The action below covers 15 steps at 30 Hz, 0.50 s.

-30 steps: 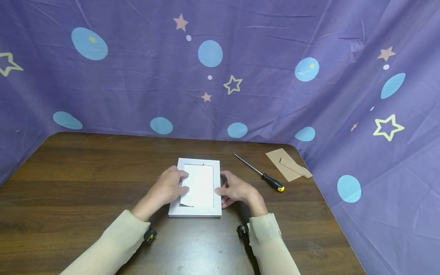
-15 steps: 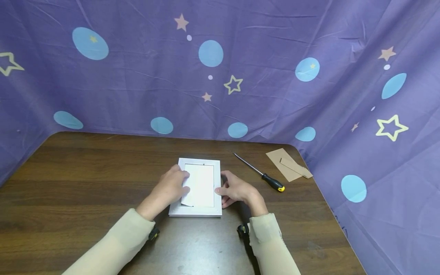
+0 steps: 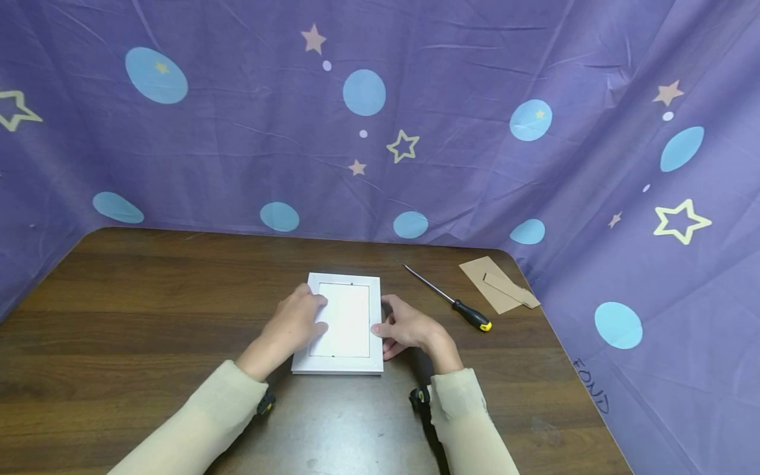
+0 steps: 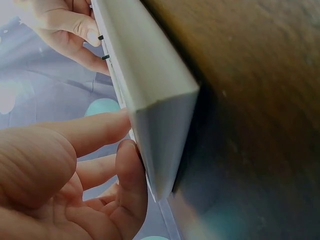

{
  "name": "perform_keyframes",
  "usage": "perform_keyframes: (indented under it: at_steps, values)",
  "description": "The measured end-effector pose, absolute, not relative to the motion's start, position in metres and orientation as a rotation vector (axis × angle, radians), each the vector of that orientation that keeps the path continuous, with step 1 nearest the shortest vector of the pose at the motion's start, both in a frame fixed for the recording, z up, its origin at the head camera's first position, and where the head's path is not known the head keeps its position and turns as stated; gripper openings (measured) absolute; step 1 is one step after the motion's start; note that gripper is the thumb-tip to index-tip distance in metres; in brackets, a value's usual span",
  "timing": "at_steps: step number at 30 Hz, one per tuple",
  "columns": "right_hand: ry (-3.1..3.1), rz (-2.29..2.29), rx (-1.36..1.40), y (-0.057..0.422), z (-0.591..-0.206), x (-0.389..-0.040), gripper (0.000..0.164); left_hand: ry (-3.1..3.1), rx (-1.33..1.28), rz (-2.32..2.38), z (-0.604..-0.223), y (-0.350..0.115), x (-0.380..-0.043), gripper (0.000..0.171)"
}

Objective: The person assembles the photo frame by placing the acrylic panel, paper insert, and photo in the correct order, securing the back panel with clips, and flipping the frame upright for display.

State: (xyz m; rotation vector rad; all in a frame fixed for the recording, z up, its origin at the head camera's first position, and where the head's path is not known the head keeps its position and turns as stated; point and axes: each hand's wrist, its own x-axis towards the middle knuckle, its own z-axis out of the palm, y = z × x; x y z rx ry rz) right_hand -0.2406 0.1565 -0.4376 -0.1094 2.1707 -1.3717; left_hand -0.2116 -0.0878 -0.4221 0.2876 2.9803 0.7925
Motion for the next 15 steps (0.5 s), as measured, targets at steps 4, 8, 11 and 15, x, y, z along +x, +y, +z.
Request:
perform_keyframes:
  at_steps: [4, 8, 11, 15]
  values:
    - [2.173, -1.37, -0.11, 0.1571, -0.4373, -0.2401, 0.076, 2.98, 0.289, 0.793, -0.4229, -0.0885, -0.2118, 0.046]
    - [2.174, -1.37, -0.112, 0.1574, -0.437, -0.2395, 0.076, 2.976, 0.287, 0.797, -0.4235, -0.0892, -0.2118, 0.046]
    - [2.173, -1.373, -0.112, 0.1573, -0.4371, -0.2396, 0.076, 2.974, 0.297, 0.803, -0.4237, -0.0902, -0.2119, 0.046]
    - [2.167, -1.377, -0.115, 0.157, -0.437, -0.2397, 0.077, 2.957, 0.304, 0.833, -0.4234, -0.0923, -0.2119, 0.049]
